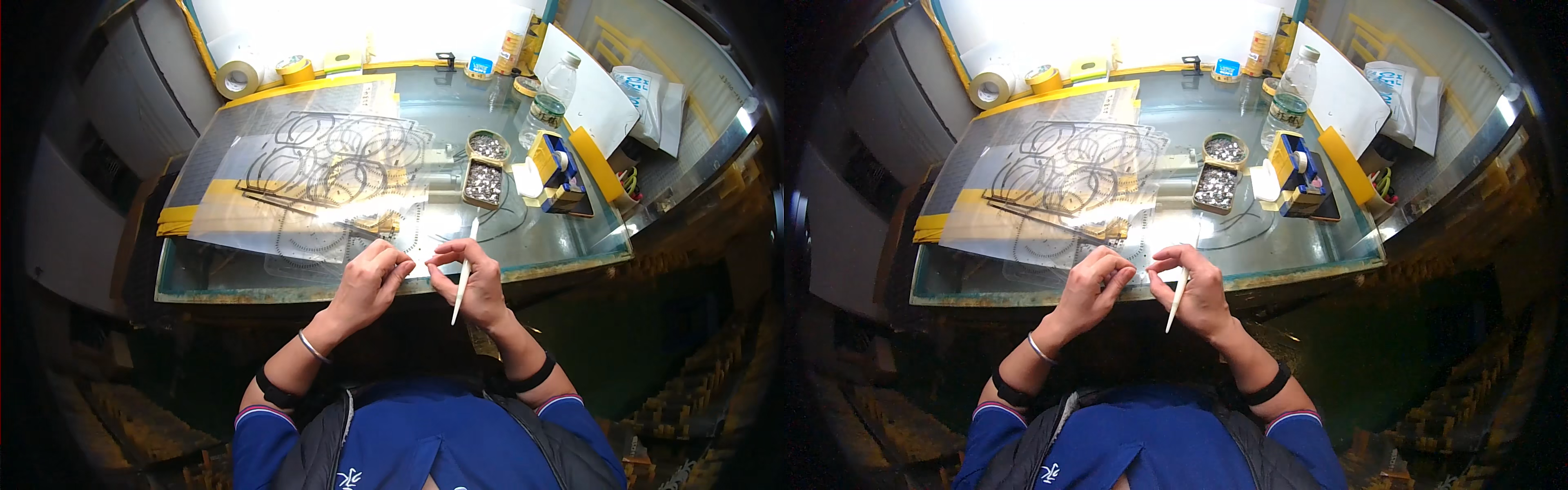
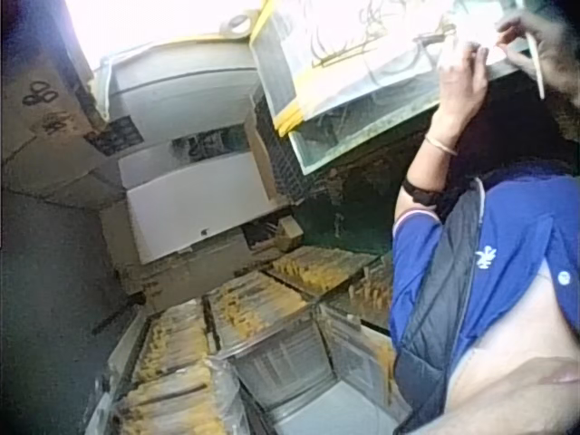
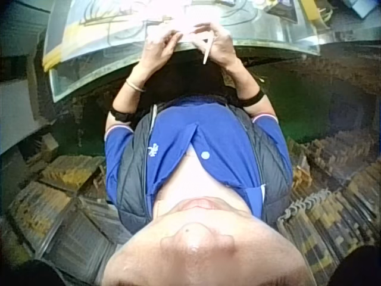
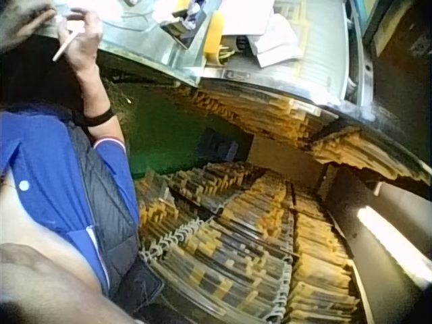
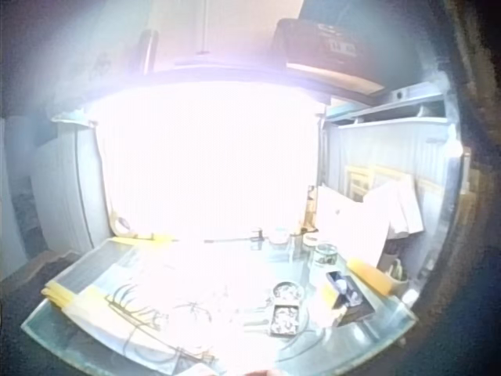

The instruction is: The person is using a thin tool to precisely position and assemble small metal components on a transparent template.

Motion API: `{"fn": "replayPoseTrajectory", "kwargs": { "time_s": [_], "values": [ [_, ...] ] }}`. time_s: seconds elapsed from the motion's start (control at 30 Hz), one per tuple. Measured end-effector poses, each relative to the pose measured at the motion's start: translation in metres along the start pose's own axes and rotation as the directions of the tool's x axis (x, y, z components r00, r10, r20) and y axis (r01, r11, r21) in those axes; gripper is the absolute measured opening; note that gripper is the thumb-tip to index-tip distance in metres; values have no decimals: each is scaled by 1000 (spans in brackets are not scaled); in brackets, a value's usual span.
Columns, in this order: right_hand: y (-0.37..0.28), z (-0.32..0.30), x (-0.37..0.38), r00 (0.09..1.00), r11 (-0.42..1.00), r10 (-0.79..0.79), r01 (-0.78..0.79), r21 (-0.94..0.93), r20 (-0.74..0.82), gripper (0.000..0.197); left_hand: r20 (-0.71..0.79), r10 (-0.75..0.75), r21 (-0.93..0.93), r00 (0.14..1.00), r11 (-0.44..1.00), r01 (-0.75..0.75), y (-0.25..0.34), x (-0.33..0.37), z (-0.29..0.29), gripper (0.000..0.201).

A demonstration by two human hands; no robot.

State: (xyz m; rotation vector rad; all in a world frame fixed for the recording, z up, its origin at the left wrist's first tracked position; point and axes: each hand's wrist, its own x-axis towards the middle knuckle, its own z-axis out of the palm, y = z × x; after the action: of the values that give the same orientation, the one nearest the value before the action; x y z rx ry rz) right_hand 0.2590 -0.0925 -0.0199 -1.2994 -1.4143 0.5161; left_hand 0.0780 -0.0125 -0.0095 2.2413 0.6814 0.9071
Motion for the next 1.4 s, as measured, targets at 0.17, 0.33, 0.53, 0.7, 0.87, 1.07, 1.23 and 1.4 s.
{"fn": "replayPoseTrajectory", "kwargs": {
  "time_s": [0.17,0.33,0.53,0.7,0.87,1.07,1.23,1.4],
  "values": [
    [13,2,5,989,989,-57,74,126,-134,22,12,67,133,998,989,-68,10,0,1,11],
    [17,6,11,986,981,-169,168,-94,-5,19,107,17,345,994,937,-53,24,14,6,14],
    [12,4,12,989,971,-147,146,-188,7,19,169,-79,439,982,898,-3,25,22,14,16],
    [16,5,12,987,973,-156,162,-167,48,19,188,-15,409,982,910,-65,39,24,14,13],
    [18,1,10,991,963,-134,134,-233,20,22,193,9,439,981,894,-95,26,24,32,14],
    [20,4,11,993,965,-114,117,-236,25,20,132,-76,373,988,927,22,19,19,23,19],
    [23,6,13,988,971,-148,152,-184,35,21,116,-47,165,992,986,27,2,11,15,20],
    [23,5,13,988,969,-152,152,-196,14,19,90,-38,179,995,984,21,0,11,23,17]
  ]
}}
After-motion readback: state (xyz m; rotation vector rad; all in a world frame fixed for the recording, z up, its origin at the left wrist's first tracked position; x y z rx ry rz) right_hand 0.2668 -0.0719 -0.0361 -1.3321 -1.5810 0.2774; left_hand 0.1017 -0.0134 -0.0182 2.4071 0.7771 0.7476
